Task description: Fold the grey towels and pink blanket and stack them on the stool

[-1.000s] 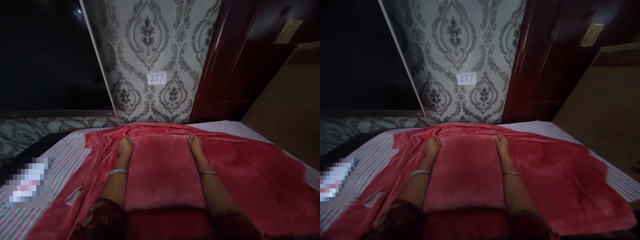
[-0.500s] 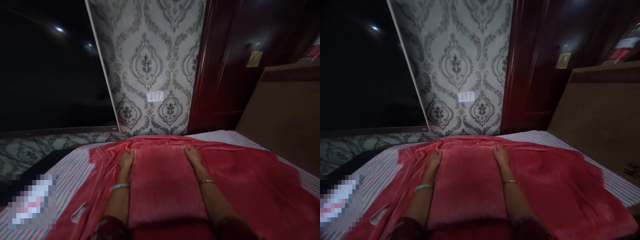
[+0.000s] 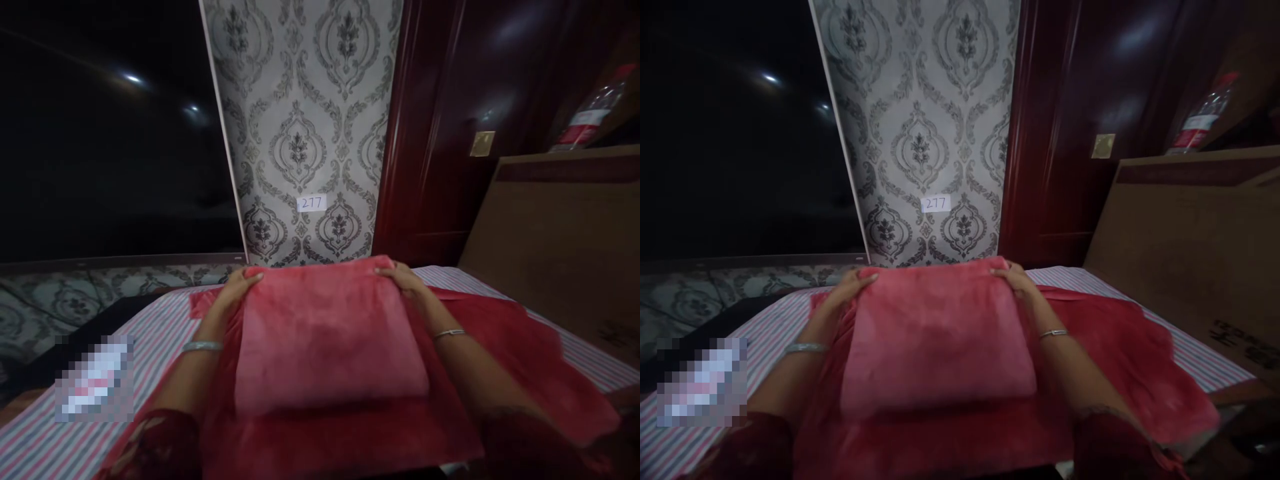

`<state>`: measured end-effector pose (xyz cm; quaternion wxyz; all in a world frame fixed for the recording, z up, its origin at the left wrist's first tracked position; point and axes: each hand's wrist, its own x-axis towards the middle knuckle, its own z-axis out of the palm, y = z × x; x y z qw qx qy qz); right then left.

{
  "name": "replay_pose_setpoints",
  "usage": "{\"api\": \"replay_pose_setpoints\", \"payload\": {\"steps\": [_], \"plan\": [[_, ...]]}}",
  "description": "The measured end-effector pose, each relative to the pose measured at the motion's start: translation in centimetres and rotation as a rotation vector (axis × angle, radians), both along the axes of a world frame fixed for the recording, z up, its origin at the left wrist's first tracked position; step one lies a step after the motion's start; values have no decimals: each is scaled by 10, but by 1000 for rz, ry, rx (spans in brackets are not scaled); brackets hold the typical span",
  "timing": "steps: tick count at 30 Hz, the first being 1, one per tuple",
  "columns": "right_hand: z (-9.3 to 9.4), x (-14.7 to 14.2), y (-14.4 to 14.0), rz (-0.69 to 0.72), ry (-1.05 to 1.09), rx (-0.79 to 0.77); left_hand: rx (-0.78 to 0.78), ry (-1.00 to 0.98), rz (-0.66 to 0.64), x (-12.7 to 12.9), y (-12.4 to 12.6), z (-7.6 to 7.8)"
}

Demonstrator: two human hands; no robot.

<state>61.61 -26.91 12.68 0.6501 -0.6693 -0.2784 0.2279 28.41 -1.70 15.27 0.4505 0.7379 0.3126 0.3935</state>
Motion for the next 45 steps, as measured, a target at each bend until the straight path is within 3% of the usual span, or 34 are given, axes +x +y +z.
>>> {"api": "replay_pose_setpoints", "payload": {"steps": [4, 6, 8, 10, 13, 15, 16, 17, 19, 22, 25, 27, 32, 35, 38, 40, 41, 43, 45], "plan": [[38, -2, -42, -57, -425, 303, 386, -52, -12, -27, -14, 49], [33, -13, -70, -150, -680, 315, 604, -40, 16, -45, -29, 51], [5, -29, -102, -235, -869, 254, 810, 11, 40, -67, -48, 29], [-41, -49, -133, -236, -965, 196, 962, 75, 5, -92, -70, -12], [-112, -83, -180, -128, -1024, 141, 1099, 212, -166, -133, -108, -77], [-137, -104, -207, -61, -1026, 68, 1132, 261, -250, -157, -132, -101], [-141, -112, -218, -49, -1026, 26, 1121, 268, -248, -166, -142, -103], [-137, -119, -227, -57, -1033, -6, 1094, 268, -217, -172, -150, -100], [-115, -125, -239, -140, -1071, -28, 1006, 270, -90, -178, -162, -78], [-61, -127, -243, -375, -1098, -29, 921, 228, 120, -171, -167, -30], [-11, -121, -229, -537, -1013, -64, 830, 181, 192, -152, -157, 12], [13, -111, -207, -514, -882, -41, 688, 160, 178, -133, -140, 33], [50, -66, -135, -229, -606, 40, 415, 175, 60, -77, -93, 83], [74, -53, -110, -256, -631, 147, 503, 137, 91, -61, -81, 113], [88, -59, -114, -467, -857, 236, 809, 92, 222, -69, -85, 125], [78, -68, -125, -559, -1037, 242, 988, 97, 280, -83, -91, 113], [64, -73, -131, -573, -1102, 256, 1048, 99, 277, -92, -94, 99], [19, -80, -142, -534, -1191, 334, 1128, 101, 198, -109, -98, 54], [-43, -85, -153, -399, -1252, 354, 1154, 93, 20, -125, -102, -7]]}}
